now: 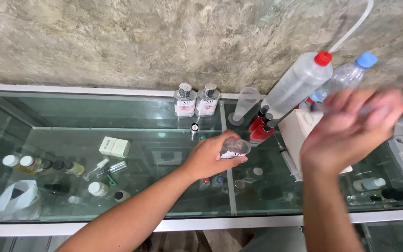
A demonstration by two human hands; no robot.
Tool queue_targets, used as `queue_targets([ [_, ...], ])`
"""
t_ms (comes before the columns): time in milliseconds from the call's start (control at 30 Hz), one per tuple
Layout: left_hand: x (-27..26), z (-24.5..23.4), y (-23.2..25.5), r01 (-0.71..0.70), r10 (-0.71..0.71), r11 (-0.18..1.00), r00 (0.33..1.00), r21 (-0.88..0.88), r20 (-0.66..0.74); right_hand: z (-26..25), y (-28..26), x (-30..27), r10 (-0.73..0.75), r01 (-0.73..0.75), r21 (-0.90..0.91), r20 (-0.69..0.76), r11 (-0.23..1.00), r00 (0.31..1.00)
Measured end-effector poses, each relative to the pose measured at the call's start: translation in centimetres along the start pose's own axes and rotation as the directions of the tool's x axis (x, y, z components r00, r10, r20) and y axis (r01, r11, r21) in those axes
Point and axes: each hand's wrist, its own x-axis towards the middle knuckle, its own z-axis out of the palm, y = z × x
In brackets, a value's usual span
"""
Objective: Extracting liquid from small perfume bottles using a syringe on a glass display counter.
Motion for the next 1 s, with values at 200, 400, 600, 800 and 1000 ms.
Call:
queue_targets([
  [200,-0.8,-0.3,0.9,-0.103,0.097,0.989,0.994,-0.108,-0.055,-4.1,1.3,-8.1,0.198,-0.222,-0.198,-0.136,0.955,0.971],
  [400,-1.0,-0.4,1.3,0.027,-0.028,0.999,1.0,0.018,0.004,-5.3,-2.6,-10.8,0.452,-0.373,-0.446,0.08,0.814,0.889],
  [600,-1.7,-0.3,1.3,0.025,-0.025,0.999,1.0,0.042,-0.018,-7.0,-3.7,-11.4,0.626,-0.494,-0.717,-0.103,0.492,0.773],
  [800,-2.4,-1.7,-0.1,-0.072,0.077,0.989,0.996,0.13,-0.038,-7.2,-3.7,-10.9,0.707,-0.396,-0.878,-0.099,0.269,0.7],
  [1000,-2.4,-4.3,-3.6,-0.118,0.25,0.966,0.655,0.23,-0.713,-10.3,-0.5,-12.1,0.652,-0.006,-0.918,0.277,0.396,0.706],
])
